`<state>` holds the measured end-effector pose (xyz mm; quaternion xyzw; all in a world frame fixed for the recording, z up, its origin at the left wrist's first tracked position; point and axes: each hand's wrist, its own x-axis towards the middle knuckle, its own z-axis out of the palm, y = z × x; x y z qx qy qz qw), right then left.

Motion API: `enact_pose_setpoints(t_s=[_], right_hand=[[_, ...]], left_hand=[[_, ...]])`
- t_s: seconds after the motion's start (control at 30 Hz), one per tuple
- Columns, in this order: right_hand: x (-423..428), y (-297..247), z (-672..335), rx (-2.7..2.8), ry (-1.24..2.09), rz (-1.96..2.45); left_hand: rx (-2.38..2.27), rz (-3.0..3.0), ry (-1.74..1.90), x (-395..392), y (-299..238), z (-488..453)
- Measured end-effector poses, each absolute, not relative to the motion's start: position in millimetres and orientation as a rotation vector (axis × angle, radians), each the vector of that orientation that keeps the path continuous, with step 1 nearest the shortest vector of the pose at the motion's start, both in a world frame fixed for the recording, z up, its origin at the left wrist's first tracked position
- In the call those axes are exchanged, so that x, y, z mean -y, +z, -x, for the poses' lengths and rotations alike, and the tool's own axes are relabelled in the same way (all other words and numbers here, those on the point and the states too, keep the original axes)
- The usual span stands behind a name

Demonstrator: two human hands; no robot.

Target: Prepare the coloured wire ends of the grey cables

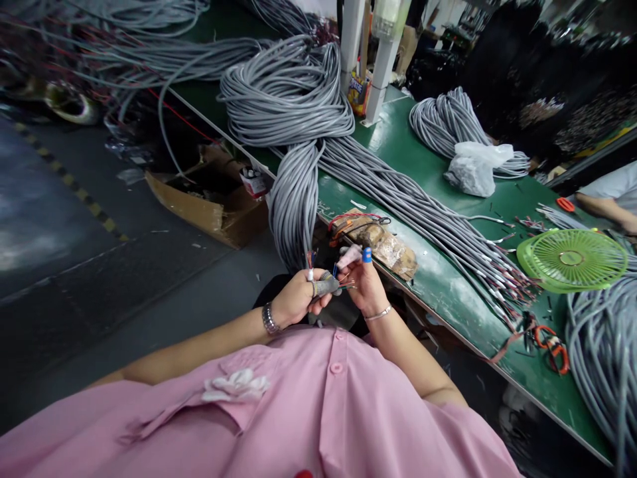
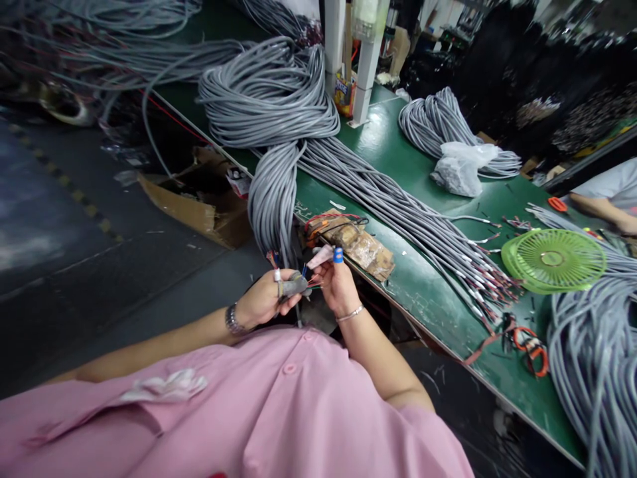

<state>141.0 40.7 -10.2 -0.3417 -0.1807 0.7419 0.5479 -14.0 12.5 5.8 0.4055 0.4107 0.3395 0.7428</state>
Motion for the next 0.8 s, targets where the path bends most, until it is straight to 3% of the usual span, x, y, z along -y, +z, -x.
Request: enact_pose_setpoints(t_s=[0.27,0.6,0.8], right_hand=[[-36.2,0.5,-143.5,0.477,1.813,0.805],[-31.9,-12.3,-142.9,0.767,1.279,1.088],[-39.2,-10.8,-138.5,0.576,1.698,0.846]], left_hand=[[-0.898,-0.907,0.751,-1.3,7.7,22.4],[-0.862,-0.890,0.775,-12.6,15.1,13.7],[-0.867,-0.869,0.776,-15.9,9.7,9.8]])
